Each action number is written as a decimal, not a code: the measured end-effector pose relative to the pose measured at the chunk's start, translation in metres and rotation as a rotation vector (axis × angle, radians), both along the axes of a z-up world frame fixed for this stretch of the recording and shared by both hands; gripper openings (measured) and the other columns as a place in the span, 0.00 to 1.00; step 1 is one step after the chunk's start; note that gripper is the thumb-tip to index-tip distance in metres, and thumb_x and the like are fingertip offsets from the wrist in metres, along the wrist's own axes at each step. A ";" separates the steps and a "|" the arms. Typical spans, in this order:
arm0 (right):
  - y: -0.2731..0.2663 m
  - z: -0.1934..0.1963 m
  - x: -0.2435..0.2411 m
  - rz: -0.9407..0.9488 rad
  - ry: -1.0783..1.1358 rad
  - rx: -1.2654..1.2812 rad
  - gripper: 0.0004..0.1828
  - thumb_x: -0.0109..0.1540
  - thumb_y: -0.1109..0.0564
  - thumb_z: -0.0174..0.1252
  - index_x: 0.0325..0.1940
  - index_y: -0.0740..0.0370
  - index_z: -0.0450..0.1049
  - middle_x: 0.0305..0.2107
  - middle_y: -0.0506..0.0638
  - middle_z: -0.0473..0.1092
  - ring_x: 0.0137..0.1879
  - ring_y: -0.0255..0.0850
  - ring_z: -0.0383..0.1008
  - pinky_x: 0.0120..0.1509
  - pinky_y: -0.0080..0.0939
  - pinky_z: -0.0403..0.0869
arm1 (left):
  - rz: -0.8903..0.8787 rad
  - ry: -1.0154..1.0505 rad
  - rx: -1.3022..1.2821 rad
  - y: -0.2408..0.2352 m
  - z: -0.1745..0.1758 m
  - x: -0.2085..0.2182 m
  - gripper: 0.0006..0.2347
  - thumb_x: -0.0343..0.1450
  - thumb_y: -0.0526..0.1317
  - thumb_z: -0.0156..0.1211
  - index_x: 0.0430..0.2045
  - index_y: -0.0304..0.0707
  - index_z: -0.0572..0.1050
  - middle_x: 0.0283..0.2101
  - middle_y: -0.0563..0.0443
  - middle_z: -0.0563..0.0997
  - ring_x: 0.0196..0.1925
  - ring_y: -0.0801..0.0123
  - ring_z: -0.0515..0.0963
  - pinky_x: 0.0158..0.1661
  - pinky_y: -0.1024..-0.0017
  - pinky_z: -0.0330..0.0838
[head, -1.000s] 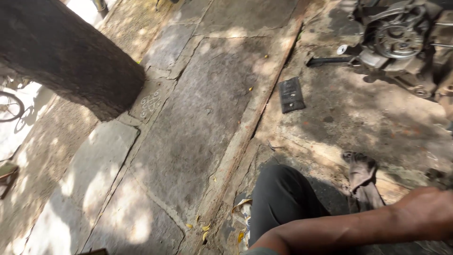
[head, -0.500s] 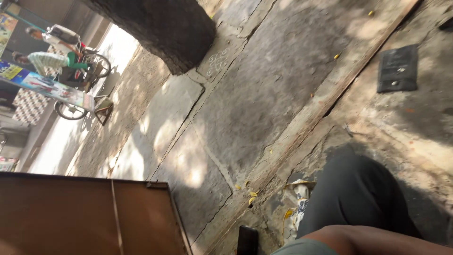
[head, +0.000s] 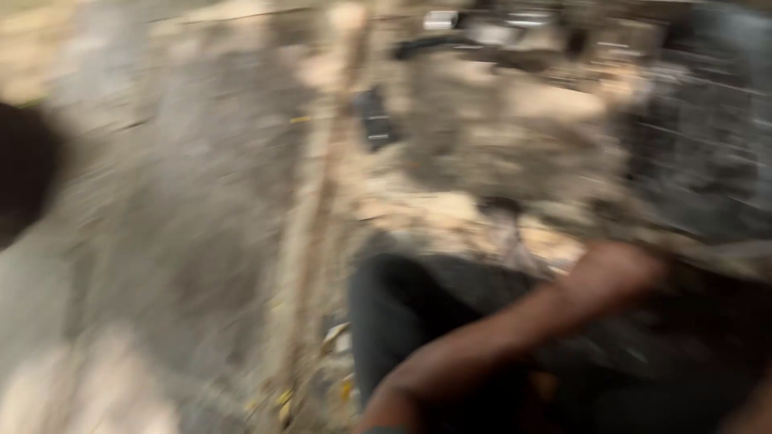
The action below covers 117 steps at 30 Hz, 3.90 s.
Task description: The person sits on the workshop floor working on a scooter engine crankcase. They use a hammer to tap a shaft into the casing, drive components with a T-handle wrench and screwdriver, reposition the crankcase, and fit small parts onto the assembly by hand.
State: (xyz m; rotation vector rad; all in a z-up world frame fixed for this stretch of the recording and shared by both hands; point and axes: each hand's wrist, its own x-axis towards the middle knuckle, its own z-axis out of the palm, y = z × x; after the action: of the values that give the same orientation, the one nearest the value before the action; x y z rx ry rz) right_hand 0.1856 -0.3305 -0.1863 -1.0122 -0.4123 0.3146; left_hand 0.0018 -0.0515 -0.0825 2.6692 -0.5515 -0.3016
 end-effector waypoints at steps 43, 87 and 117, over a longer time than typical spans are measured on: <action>0.159 0.336 -0.186 -0.498 -0.445 -0.058 0.13 0.67 0.67 0.69 0.54 0.61 0.76 0.41 0.50 0.79 0.43 0.31 0.81 0.46 0.30 0.81 | 0.039 -0.180 -0.551 0.038 0.159 -0.017 0.11 0.72 0.41 0.62 0.43 0.32 0.77 0.33 0.38 0.85 0.30 0.58 0.86 0.33 0.62 0.82; 0.102 0.326 -0.225 -0.242 -0.530 -1.401 0.18 0.62 0.51 0.63 0.51 0.63 0.75 0.43 0.55 0.75 0.40 0.44 0.79 0.49 0.45 0.77 | 0.116 0.126 -0.981 0.042 0.334 0.014 0.16 0.79 0.45 0.47 0.44 0.31 0.79 0.27 0.51 0.79 0.24 0.73 0.77 0.27 0.72 0.73; 0.058 0.207 -0.201 -0.853 -0.559 -0.887 0.05 0.64 0.58 0.64 0.40 0.64 0.80 0.40 0.54 0.77 0.49 0.48 0.78 0.56 0.46 0.76 | -0.449 0.442 -0.059 -0.021 0.382 0.065 0.16 0.64 0.38 0.59 0.47 0.47 0.80 0.45 0.50 0.87 0.45 0.61 0.87 0.53 0.59 0.76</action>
State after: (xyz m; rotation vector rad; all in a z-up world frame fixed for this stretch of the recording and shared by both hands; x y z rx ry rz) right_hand -0.0149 -0.2722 0.0211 -2.0479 -0.2940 -0.6375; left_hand 0.0667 -0.0725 0.2994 2.2885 -0.9817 -0.9550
